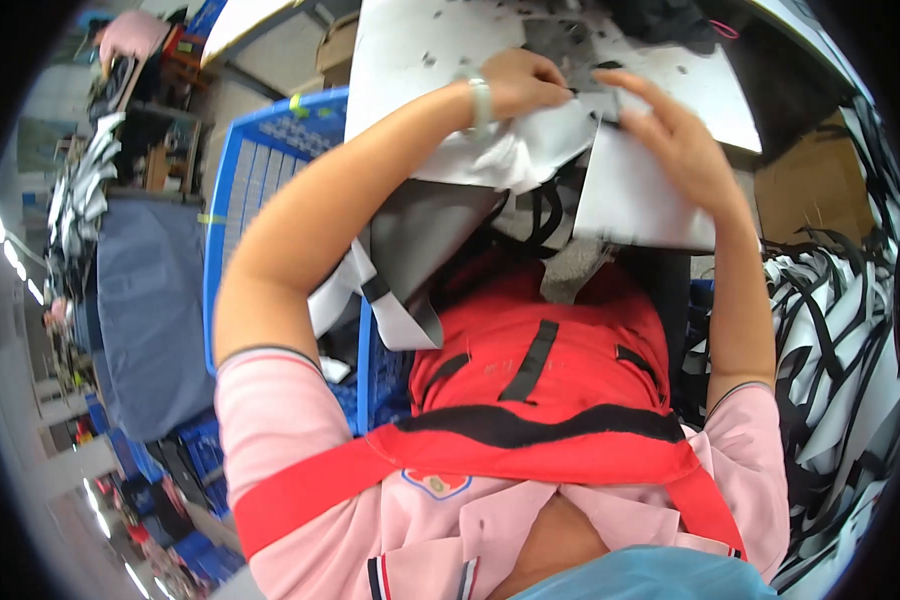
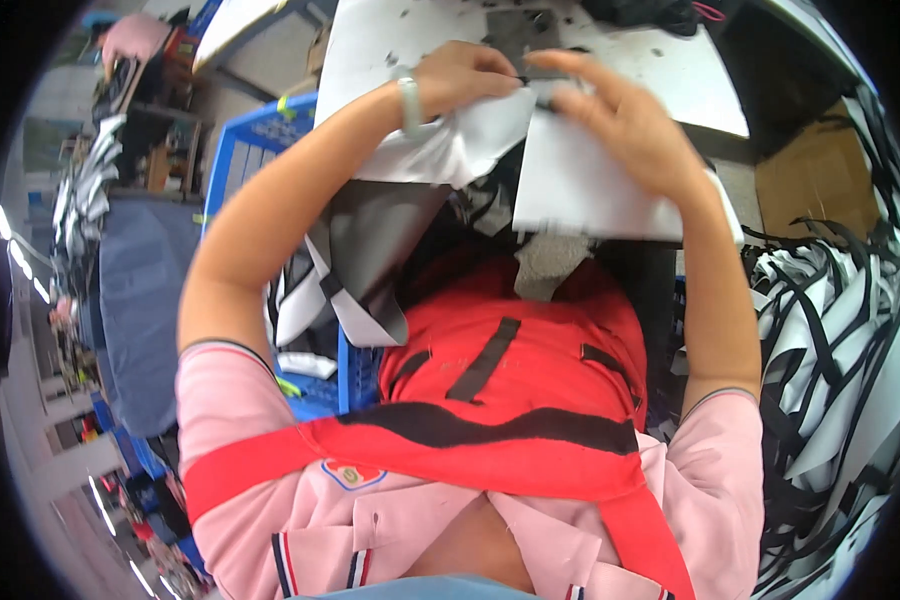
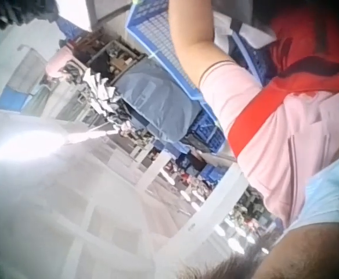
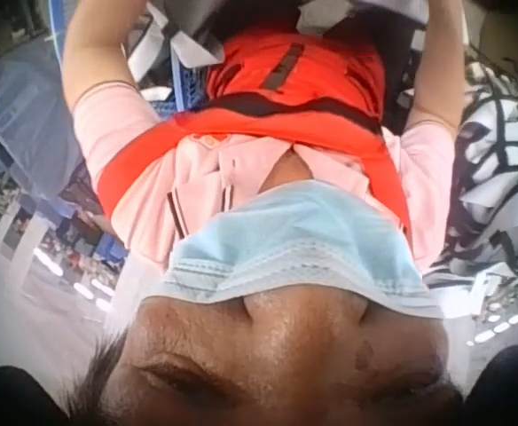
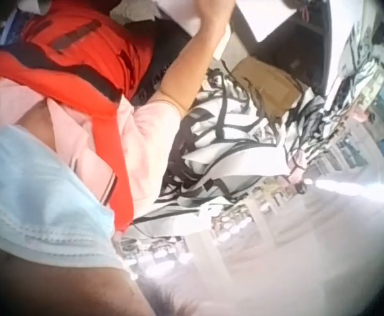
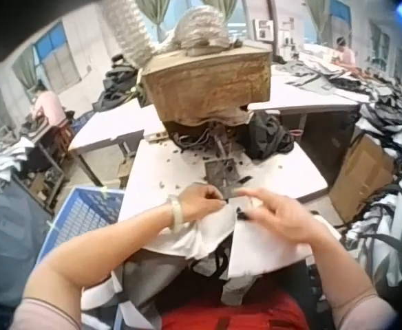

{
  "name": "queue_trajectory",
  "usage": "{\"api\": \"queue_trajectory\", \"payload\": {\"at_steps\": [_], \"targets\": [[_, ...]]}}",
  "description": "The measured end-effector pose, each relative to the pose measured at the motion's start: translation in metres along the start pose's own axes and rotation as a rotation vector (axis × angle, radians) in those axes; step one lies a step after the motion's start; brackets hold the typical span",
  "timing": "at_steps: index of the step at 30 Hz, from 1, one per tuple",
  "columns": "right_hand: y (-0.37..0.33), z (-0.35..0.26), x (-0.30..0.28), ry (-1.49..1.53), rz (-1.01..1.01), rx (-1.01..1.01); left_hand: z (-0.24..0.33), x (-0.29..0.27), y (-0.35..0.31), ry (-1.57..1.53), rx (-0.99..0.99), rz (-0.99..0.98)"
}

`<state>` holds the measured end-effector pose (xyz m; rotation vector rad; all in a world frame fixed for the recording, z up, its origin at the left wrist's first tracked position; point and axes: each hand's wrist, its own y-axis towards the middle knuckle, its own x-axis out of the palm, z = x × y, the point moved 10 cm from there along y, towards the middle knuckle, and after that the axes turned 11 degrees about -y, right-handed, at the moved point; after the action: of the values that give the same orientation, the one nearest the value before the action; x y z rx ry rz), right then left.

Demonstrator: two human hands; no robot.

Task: Assembling and sewing fabric bag components using an industrial sewing machine.

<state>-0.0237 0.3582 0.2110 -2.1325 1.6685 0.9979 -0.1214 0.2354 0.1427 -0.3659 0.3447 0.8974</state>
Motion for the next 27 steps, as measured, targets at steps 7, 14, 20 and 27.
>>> {"api": "queue_trajectory", "payload": {"at_steps": [7,14,20,27], "targets": [[-0.062,-0.084,0.167,-0.419,-0.416,-0.224,-0.034,0.065,-0.021,-0.037,-0.170,0.016],[-0.070,0.032,0.205,-0.466,-0.540,0.087,-0.018,0.076,-0.066,-0.021,0.045,-0.313],[-0.117,0.115,0.235,-0.435,-0.544,-0.053,-0.135,-0.077,-0.160,-0.014,-0.201,0.141],[-0.175,0.155,0.263,-0.416,-1.262,0.384,-0.270,-0.050,-0.274,0.247,-0.381,0.213]]}}
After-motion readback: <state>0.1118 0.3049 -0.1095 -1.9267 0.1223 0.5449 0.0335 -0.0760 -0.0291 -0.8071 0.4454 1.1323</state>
